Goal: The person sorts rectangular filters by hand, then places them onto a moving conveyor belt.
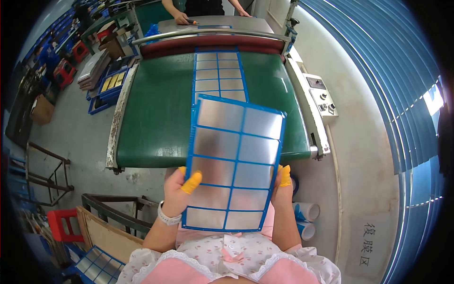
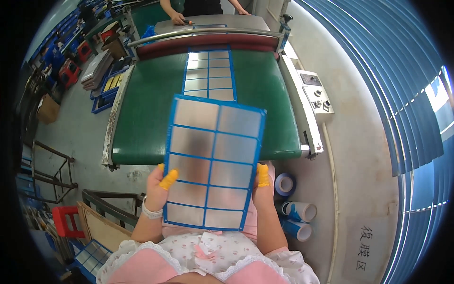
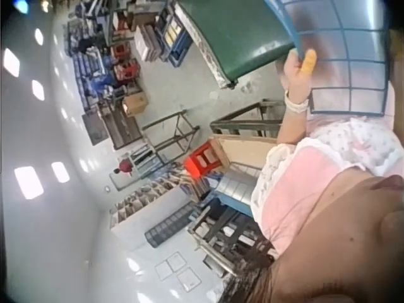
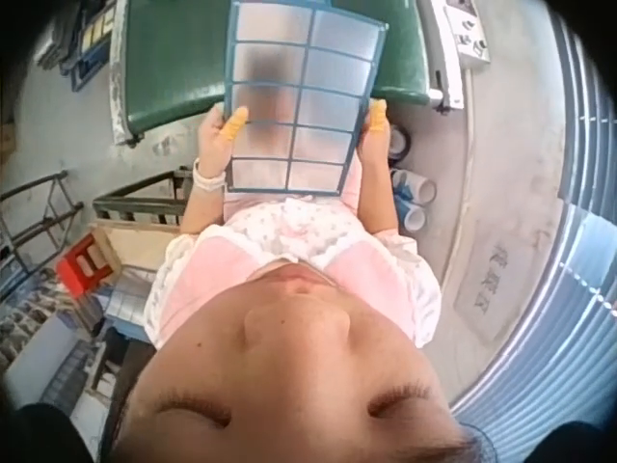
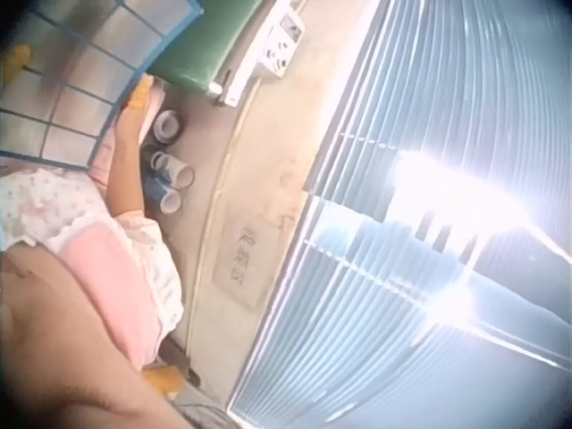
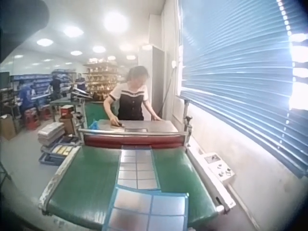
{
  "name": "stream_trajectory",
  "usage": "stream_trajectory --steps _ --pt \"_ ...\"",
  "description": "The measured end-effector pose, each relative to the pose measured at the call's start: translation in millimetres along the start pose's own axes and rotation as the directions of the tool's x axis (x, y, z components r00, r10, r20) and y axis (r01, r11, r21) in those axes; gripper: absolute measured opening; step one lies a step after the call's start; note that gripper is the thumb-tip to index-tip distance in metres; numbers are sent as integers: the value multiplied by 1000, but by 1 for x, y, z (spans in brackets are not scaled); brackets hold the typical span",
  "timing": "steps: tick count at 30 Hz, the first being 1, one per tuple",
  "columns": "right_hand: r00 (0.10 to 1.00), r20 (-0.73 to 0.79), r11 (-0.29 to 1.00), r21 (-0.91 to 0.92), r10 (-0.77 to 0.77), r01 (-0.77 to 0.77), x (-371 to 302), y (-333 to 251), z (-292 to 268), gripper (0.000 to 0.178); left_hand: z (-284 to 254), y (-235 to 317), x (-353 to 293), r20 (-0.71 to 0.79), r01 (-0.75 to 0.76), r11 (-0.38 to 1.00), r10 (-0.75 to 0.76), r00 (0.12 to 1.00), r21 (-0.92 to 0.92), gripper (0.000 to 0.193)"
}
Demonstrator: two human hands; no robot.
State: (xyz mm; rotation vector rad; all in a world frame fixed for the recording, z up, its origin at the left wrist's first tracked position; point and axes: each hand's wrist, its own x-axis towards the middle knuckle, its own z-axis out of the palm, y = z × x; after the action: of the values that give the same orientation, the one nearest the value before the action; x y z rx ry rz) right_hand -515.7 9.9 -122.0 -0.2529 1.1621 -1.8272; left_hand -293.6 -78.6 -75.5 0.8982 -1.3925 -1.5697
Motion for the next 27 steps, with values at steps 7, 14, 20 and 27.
stream_trajectory --steps 7,14,20,27 --pt "984 -177 880 -466 10 -92 -28 -23 20 31 16 -29 -24 23 84 996 -85 996 37 11" --pt "996 -91 815 -578 -11 -44 -52 0 -2 20 12 -51 -61 -55 224 974 -226 973 -29 11" --pt "999 -38 766 -643 -30 -1 -70 31 -28 19 4 -67 -78 -35 362 927 -366 930 -98 18" --pt "999 -29 688 -725 36 -46 -82 33 -25 23 0 -72 -67 -53 436 884 -449 892 -168 19"
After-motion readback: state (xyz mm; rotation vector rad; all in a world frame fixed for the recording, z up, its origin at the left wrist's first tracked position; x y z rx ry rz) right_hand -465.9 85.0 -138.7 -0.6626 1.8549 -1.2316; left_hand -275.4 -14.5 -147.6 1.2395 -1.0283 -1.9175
